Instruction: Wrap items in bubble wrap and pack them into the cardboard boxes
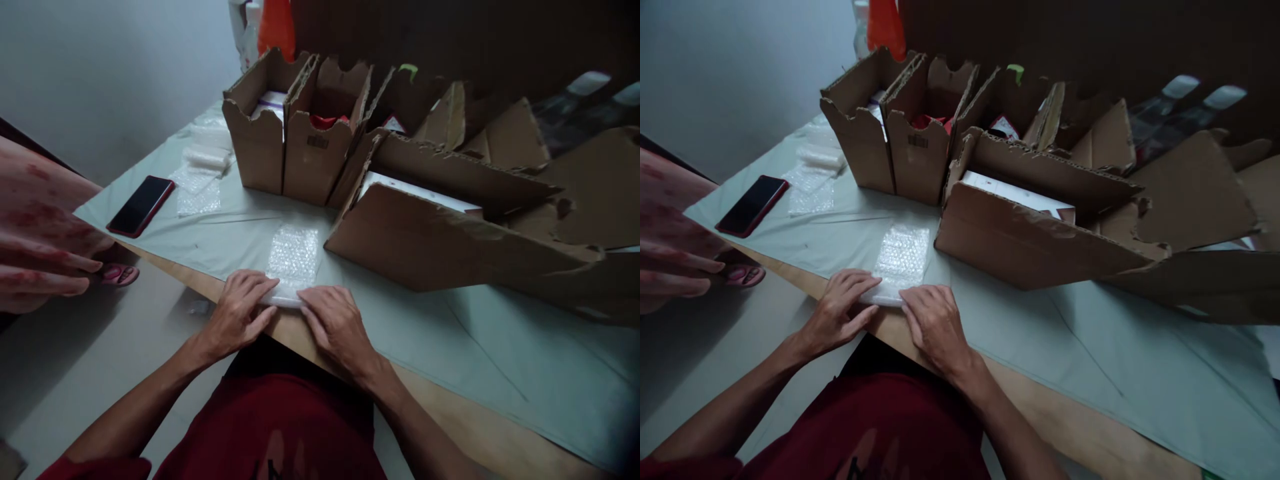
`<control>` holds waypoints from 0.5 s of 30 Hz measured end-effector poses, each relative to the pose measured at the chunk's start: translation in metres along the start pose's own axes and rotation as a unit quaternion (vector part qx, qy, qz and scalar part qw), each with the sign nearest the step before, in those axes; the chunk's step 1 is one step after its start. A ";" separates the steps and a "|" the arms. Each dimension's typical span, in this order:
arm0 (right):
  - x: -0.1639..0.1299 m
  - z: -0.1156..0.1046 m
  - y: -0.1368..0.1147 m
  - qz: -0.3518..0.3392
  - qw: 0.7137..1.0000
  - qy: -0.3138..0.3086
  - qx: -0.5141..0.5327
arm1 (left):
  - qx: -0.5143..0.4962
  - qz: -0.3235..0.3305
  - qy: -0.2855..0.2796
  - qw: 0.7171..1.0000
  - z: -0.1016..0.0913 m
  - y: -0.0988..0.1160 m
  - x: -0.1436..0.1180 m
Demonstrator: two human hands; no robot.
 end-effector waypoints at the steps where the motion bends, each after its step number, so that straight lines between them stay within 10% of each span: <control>1: -0.001 -0.001 0.001 0.019 0.999 -0.002 0.026 | -0.019 -0.002 -0.012 1.000 -0.001 0.001 0.000; 10: -0.003 -0.011 -0.004 0.003 0.995 0.024 -0.097 | 0.062 -0.084 0.007 0.994 0.014 -0.021 0.027; 15: 0.005 -0.003 0.003 0.012 0.999 -0.009 -0.046 | -0.031 -0.007 -0.003 0.999 0.003 -0.006 0.014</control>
Point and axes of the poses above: each hand's wrist, its own x-axis towards the middle knuckle, its own z-axis out of the palm, y = z × x, the point moved 5 cm from there along x, towards the middle knuckle, and after that the axes turned 3 degrees about -z, right-handed, at the moved point
